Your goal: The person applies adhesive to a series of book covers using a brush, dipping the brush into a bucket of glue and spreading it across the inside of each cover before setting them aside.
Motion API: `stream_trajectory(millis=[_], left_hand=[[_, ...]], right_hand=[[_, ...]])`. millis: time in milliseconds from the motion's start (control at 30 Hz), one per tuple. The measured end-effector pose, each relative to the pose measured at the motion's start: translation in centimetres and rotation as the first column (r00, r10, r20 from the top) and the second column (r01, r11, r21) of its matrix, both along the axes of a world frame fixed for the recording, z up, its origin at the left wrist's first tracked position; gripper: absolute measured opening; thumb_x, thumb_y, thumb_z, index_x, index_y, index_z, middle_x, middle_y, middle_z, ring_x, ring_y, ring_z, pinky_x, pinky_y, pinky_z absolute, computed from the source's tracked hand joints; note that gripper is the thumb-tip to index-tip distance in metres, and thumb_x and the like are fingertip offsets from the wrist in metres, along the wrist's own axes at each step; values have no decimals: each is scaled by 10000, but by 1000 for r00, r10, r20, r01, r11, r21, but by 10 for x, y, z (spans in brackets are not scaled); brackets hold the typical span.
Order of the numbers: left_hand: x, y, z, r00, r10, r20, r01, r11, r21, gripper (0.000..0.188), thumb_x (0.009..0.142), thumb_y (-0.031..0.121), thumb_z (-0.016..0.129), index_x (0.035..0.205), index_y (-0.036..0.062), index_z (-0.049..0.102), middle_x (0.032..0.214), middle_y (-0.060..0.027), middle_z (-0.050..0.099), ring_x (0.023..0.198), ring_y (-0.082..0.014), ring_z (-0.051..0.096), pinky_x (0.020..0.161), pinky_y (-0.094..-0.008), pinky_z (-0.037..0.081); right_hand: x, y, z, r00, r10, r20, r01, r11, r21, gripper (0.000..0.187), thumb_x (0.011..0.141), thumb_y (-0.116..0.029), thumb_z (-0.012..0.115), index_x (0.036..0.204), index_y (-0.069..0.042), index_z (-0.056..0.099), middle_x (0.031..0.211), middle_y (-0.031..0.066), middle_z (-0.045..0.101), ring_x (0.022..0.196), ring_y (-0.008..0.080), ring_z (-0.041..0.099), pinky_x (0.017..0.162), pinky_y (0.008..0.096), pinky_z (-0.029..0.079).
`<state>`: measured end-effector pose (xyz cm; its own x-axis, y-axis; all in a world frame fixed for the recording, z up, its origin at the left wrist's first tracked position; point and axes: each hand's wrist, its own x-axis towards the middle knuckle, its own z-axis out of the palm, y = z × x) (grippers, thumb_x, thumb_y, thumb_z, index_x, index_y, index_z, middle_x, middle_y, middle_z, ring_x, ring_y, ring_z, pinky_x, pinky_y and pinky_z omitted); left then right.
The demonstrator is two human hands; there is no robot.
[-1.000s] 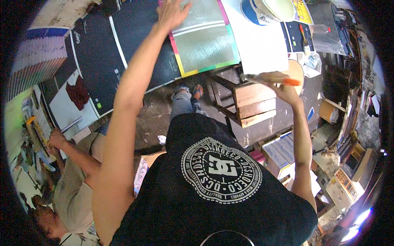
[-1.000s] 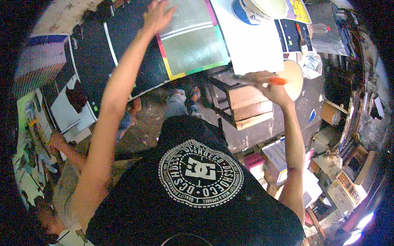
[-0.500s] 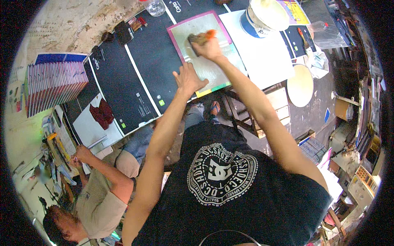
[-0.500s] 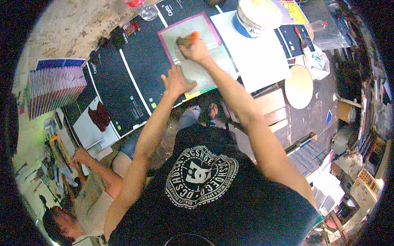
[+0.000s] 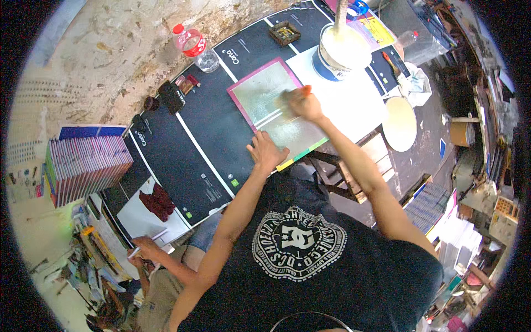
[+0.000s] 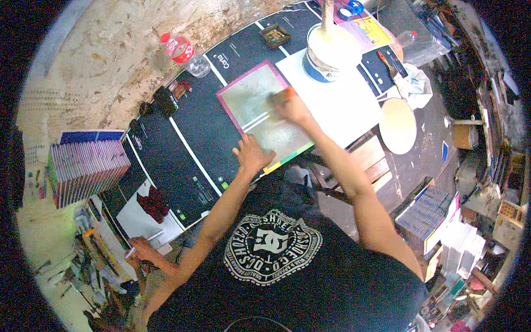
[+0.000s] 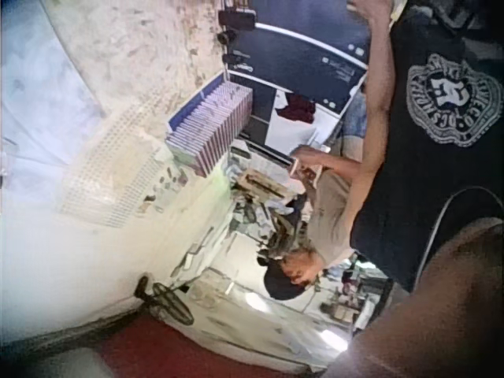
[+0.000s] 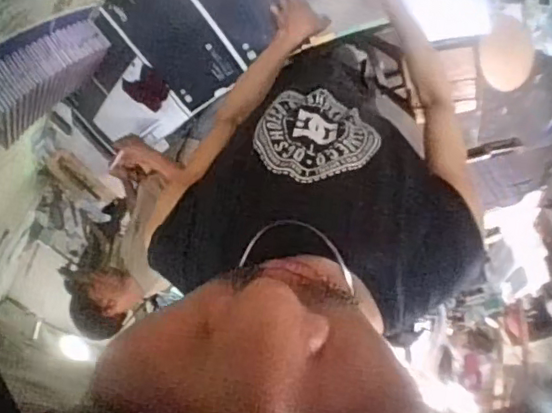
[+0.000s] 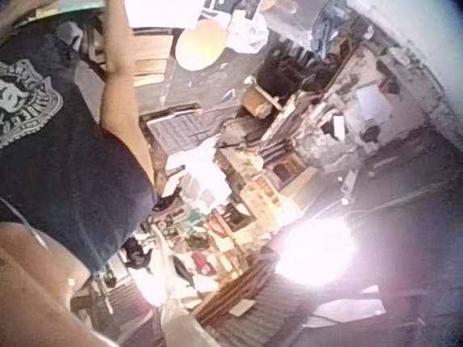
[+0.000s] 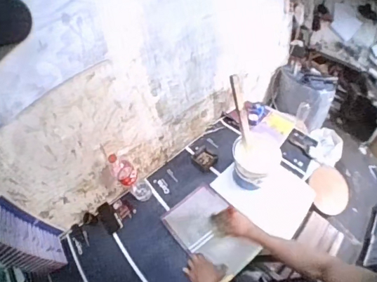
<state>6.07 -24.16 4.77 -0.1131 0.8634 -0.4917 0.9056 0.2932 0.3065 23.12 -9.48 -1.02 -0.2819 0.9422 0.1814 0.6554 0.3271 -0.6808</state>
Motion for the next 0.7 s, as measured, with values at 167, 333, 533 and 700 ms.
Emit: stream_trajectory(millis=[167, 333, 533, 700], left_hand=[[-9, -2, -8, 1000, 25, -1, -25, 1000, -4, 979, 687, 550, 765, 1351, -62, 390, 1440, -240, 370, 1292, -376, 420, 1017, -583, 304], [6, 6, -15, 999, -5, -54, 5, 1000, 1, 1054, 687, 574, 747, 1395, -96, 347, 1480, -272, 344, 1352, -380, 375, 1048, -605, 278], [12, 16, -6, 999, -32, -34, 32, 999, -4, 1009, 665, 532, 784, 1331, -118, 394, 1396, -286, 392, 1267, -399, 453, 959, -652, 353], [5, 5, -19, 997, 55, -56, -58, 997, -43, 1016, 643, 513, 797, 1338, -104, 386, 1404, -271, 373, 1262, -404, 456, 961, -670, 344]], right_hand=[[41, 26, 85, 955, -197, 223, 170, 976, 135, 245, 895, -333, 639, 1014, -138, 727, 776, 156, 700, 687, 340, 689, 589, 427, 552], [-52, 28, 52, 936, 224, -271, -228, 974, 15, 251, 827, -303, 701, 1004, -126, 689, 916, 166, 703, 807, 354, 687, 704, 431, 551], [4, 136, 26, 915, 109, 390, -85, 993, -78, 270, 818, -389, 673, 978, -173, 690, 878, 145, 711, 801, 343, 694, 717, 452, 558], [-15, 129, 66, 979, 201, 25, -198, 975, -100, 227, 836, -337, 658, 969, -154, 681, 854, 171, 696, 821, 365, 688, 736, 476, 553]])
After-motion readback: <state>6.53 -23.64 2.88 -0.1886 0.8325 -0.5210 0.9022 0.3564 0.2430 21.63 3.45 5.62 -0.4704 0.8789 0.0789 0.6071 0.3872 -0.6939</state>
